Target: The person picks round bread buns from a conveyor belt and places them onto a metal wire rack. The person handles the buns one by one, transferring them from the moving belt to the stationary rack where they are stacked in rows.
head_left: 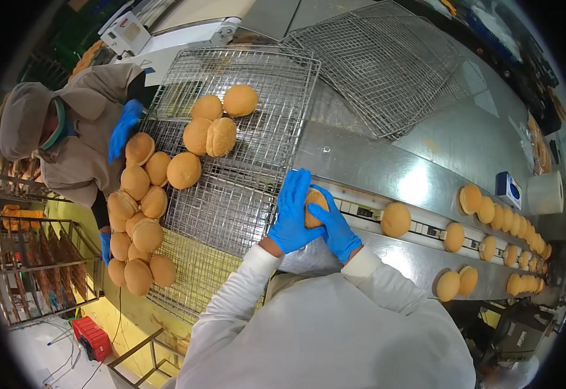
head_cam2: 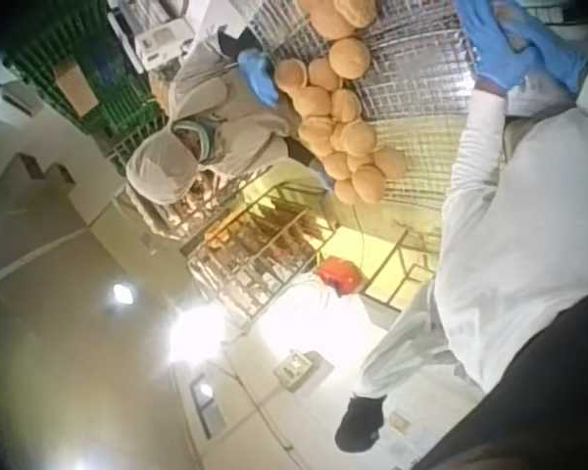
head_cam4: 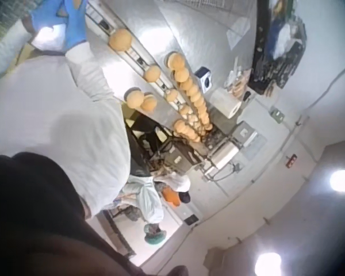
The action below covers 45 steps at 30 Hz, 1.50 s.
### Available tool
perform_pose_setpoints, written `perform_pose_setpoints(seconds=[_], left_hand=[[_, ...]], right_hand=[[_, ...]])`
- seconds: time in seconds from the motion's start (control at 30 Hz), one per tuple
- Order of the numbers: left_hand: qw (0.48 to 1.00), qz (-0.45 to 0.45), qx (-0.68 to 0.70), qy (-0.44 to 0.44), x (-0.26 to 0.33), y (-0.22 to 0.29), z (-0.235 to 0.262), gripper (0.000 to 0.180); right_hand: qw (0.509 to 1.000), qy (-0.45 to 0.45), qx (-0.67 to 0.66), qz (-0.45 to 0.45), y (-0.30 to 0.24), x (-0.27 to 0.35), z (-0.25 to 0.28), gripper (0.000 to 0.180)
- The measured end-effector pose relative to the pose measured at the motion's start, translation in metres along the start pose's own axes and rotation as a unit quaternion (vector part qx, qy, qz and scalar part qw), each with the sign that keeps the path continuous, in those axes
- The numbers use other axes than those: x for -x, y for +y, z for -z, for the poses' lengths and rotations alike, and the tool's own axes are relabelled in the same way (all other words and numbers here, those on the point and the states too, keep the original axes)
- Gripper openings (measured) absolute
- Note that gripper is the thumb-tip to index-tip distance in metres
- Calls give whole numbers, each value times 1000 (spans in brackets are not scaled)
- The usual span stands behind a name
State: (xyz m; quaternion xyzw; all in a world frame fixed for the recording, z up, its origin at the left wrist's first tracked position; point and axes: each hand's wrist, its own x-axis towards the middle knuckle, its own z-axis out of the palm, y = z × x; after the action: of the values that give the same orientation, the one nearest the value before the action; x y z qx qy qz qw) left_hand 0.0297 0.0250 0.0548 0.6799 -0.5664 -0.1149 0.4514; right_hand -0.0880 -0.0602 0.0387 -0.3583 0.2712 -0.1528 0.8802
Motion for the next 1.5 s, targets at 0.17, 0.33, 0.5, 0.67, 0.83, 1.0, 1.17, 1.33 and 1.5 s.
perform_pose_setpoints(seconds=[0.17,0.33,0.5,0.67,0.83,1.0,1.17,1.33,1.5], left_hand=[[981,94,128,113,-41,-22,50,101],[836,278,-424,211,-89,-107,107,95],[882,208,-295,303,-84,-149,125,77],[921,278,225,152,-59,-55,32,65],[969,216,94,-75,-20,-21,-95,55],[986,133,-60,85,-20,-14,-32,49],[760,341,-433,344,23,-95,130,68],[795,420,-251,359,31,-103,140,79],[804,404,-47,433,41,-125,136,78]], right_hand=[[986,139,-53,77,-4,23,40,50],[869,340,336,130,-39,42,106,37],[665,449,512,306,-28,49,149,31],[848,323,314,278,-38,63,94,28],[886,299,219,277,-41,37,76,24],[884,264,272,274,-56,18,65,21],[938,65,263,216,-51,-61,-13,21],[823,69,536,173,-37,-210,-113,62],[673,143,699,193,4,-243,-176,86]])
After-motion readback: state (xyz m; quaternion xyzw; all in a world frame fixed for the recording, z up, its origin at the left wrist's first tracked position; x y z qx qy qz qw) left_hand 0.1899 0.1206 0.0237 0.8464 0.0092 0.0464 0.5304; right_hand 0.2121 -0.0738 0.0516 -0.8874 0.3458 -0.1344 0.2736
